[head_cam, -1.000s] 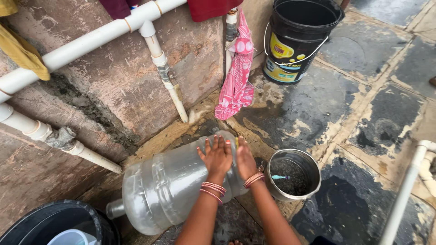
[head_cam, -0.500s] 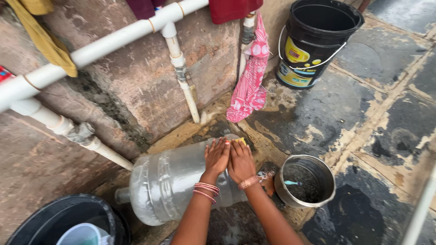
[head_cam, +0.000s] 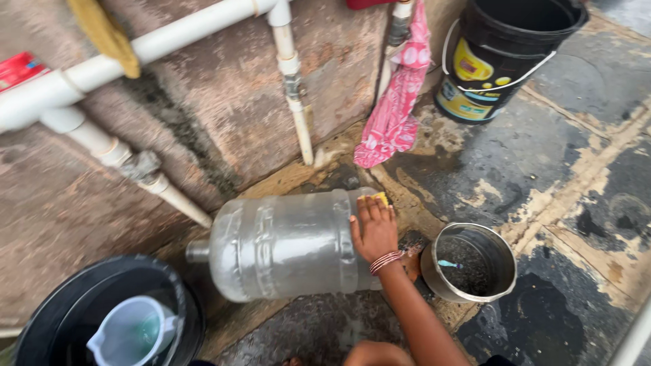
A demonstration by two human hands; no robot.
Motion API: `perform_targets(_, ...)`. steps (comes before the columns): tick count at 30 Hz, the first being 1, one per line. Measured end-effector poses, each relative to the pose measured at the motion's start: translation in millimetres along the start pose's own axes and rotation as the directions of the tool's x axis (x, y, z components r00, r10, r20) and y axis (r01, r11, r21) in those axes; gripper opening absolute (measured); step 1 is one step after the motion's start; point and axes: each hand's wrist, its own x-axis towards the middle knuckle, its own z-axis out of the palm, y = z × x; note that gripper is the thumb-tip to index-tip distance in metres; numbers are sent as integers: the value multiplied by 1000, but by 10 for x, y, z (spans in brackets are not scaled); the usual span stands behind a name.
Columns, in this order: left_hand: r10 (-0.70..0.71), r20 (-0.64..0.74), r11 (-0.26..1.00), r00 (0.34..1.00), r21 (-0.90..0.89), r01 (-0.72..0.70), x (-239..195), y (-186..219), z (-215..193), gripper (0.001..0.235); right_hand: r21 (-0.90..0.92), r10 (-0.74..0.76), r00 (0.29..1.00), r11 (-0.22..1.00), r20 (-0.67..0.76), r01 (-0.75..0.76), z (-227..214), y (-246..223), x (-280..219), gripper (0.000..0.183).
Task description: The person scrubs the exterior of a large plastic water jug with a sponge and kemudian rinses it with water.
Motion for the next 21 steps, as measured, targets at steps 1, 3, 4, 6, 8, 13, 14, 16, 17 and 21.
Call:
perform_targets(1,-38,11,999,999,24,38,-68,48,37,37,-18,-4,1000,1000,-11,4,-8,-7,-9,56)
perform_targets(3,-109,13,991,994,79,108,-229,14,26,40,-27,-17,1000,1000,-21,16,-28,-10,-27,56)
perform_targets(4,-143,14,984,990,107,141,-307,-12,18,42,-28,-15,999,1000,-34,14,-45,3,-40,56)
perform_targets(6,-189,5,970,982,154,186,-439,-73,-4,45,-28,-22,999,999,-42,20,-45,-14,-62,55)
perform_targets(8,-232,8,953,973,202,226,-428,-217,-72,48,-41,-28,997,999,-67,25,-52,-14,-85,54)
perform_targets(13,-321,10,893,947,338,299,-499,-430,-325,57,-27,-35,996,999,-78,33,-52,7,-113,54)
perform_targets(14,-337,2,871,941,380,311,-532,-448,-364,58,-21,-29,996,999,-79,28,-41,5,-109,54)
perform_targets(16,-367,-3,819,930,473,325,-547,-525,-416,62,-38,-33,996,999,-79,30,-22,8,-113,54)
perform_targets(17,-381,-8,781,924,532,327,-522,-583,-440,63,-61,-32,996,998,-81,27,-14,17,-112,54)
perform_targets(21,-404,-79,541,912,783,308,-360,-858,-539,70,-61,-45,995,997,-86,40,4,82,-109,53)
